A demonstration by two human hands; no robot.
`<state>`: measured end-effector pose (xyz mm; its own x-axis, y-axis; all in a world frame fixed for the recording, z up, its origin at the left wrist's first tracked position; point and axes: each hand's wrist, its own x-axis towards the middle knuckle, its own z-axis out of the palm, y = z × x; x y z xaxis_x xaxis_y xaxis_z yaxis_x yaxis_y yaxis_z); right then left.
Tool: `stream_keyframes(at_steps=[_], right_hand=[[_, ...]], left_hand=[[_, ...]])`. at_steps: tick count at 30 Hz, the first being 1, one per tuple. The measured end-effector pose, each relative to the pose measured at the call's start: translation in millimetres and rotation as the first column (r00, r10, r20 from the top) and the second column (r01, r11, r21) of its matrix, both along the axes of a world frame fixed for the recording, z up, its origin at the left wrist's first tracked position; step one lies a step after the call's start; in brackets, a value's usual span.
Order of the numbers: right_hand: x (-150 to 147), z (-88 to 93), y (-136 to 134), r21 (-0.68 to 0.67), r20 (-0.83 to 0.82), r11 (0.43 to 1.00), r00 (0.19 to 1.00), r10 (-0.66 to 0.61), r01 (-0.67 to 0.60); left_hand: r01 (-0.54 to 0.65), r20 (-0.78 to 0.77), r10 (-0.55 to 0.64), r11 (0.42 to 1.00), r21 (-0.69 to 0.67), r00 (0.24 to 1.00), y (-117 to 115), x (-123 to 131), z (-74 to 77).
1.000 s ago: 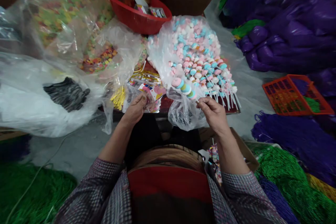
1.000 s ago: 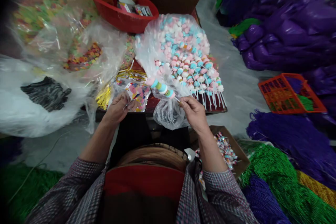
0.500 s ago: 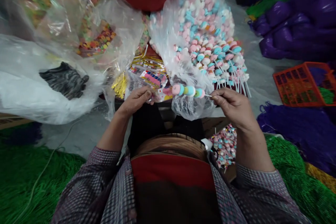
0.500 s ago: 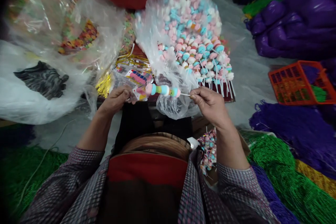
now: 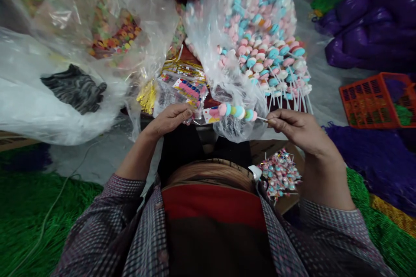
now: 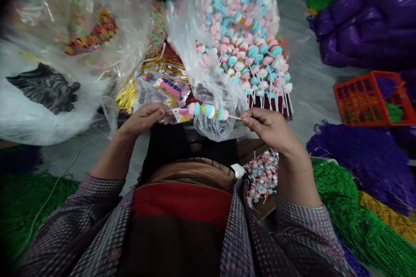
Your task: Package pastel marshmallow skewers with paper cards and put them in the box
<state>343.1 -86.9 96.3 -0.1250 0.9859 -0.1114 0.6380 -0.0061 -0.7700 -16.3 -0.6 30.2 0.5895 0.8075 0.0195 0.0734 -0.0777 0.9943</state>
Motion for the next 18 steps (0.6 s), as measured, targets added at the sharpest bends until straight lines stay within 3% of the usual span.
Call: stream_keyframes(at_steps=[4, 8, 12, 18], right_hand=[[-1, 6.9, -5, -0.104, -0.069, 0.993, 0.996, -0.061, 0.054], [-4, 6.4, -8, -0.082, -0.081, 0.991, 0.991, -0.11, 0.104], [-4, 3.3, -8, -0.059, -0.105, 0.989, 0.985, -0.139, 0.133], [-4, -3.2, -11, -0.048, -0.127, 0.985, 0.977, -0.17, 0.165]], left_hand=[[-0.05, -0.015, 0.05, 0.999, 0.004, 0.999, 1, -2, -0.6], [-0.103, 0.008, 0.103, 0.995, 0.007, 0.995, 1, -3, -2.5], [-0.131, -0.008, 0.13, 0.987, -0.091, 0.991, 0, 1, 2.4], [-0.073, -0.051, 0.068, 0.992, -0.103, 0.996, 3, 1, 0.3]])
